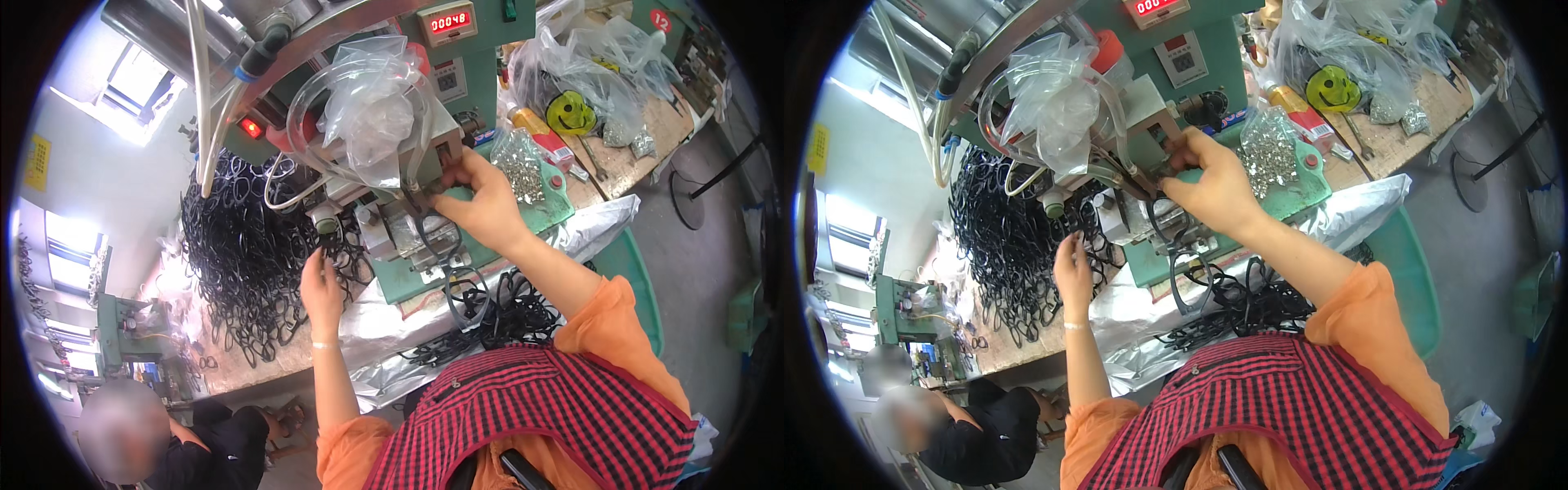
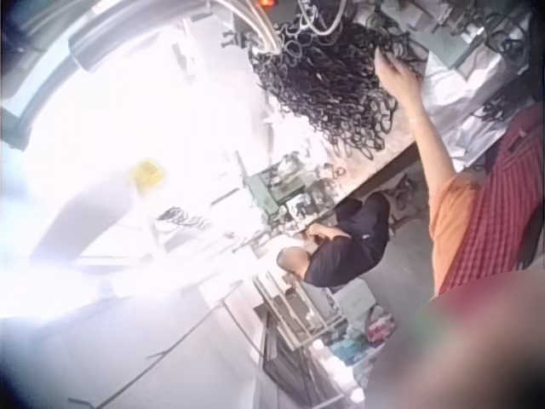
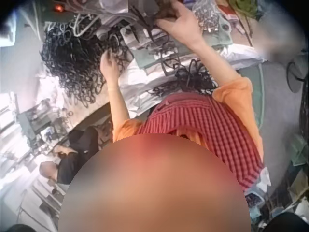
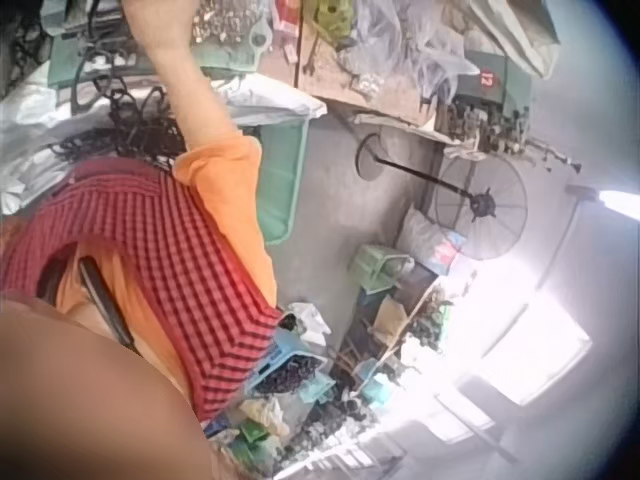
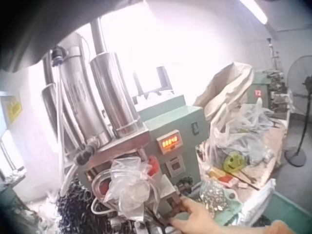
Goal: The person repeatedly picks up black cable loops and small metal components, inserts them into a green press machine, and removes the assembled units. The process is continuous and repetitive throughout the clip.
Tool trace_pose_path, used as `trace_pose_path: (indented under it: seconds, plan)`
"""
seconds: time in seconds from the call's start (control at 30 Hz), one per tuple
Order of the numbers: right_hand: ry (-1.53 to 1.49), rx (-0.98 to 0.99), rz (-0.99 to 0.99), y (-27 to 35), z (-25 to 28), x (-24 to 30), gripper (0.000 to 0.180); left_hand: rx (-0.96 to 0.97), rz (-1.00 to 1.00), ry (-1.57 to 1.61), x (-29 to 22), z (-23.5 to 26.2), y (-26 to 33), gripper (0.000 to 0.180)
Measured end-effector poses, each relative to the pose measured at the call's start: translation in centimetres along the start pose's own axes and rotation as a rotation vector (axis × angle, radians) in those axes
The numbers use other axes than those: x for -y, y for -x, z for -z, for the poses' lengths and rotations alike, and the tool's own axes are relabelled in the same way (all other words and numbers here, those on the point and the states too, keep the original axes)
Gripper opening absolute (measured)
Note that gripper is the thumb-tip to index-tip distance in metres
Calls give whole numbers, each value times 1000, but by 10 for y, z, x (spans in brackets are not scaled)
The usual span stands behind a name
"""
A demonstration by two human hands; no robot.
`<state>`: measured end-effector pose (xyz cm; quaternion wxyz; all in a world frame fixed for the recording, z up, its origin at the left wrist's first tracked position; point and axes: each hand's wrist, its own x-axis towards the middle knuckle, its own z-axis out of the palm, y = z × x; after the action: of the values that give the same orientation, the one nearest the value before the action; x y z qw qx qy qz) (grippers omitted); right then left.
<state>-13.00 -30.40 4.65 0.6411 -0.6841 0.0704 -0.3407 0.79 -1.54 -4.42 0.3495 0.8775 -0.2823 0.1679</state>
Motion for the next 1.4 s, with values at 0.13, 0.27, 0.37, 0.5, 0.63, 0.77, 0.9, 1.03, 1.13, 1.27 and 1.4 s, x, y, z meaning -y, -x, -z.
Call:
trace_pose_path:
  seconds: [0.13, 0.27, 0.37, 0.5, 0.63, 0.77, 0.9, 1.03, 1.13, 1.27, 1.4]
  plan:
    - [16, -31, 5, 14, -9, 2, 38, -336, 361, 641, -30, 30, 24, 14]
    - [29, -30, -46, 19, -7, 4, 43, -374, 415, 904, -68, 16, 30, 12]
    - [-68, 13, -102, 15, -9, 10, 47, -447, 30, 1000, -124, 40, -1, 13]
    - [-207, 45, -167, 14, -18, 20, 49, -377, -293, 849, -170, 63, -43, 19]
    - [-187, 38, -168, 25, -21, 40, 49, -378, -338, 920, -166, 56, -57, 13]
    - [30, 147, -62, 31, 10, 38, 47, -174, -619, 631, -175, 41, -25, 12]
    - [285, -158, -46, 14, 82, -21, 37, -82, -943, 287, -179, 19, -15, 20]
    - [581, -186, -21, 50, 114, -45, 28, -81, -1010, 260, -171, 4, -14, 23]
    - [907, -15, 78, 67, 110, -39, 13, -83, -965, 295, -170, -1, -10, 26]
    - [1059, -56, 34, 67, 95, -40, 12, -74, -932, 313, -172, -2, -8, 30]
    - [1143, -20, 44, 58, 90, -43, 8, -43, -721, 421, -167, -7, 24, 41]
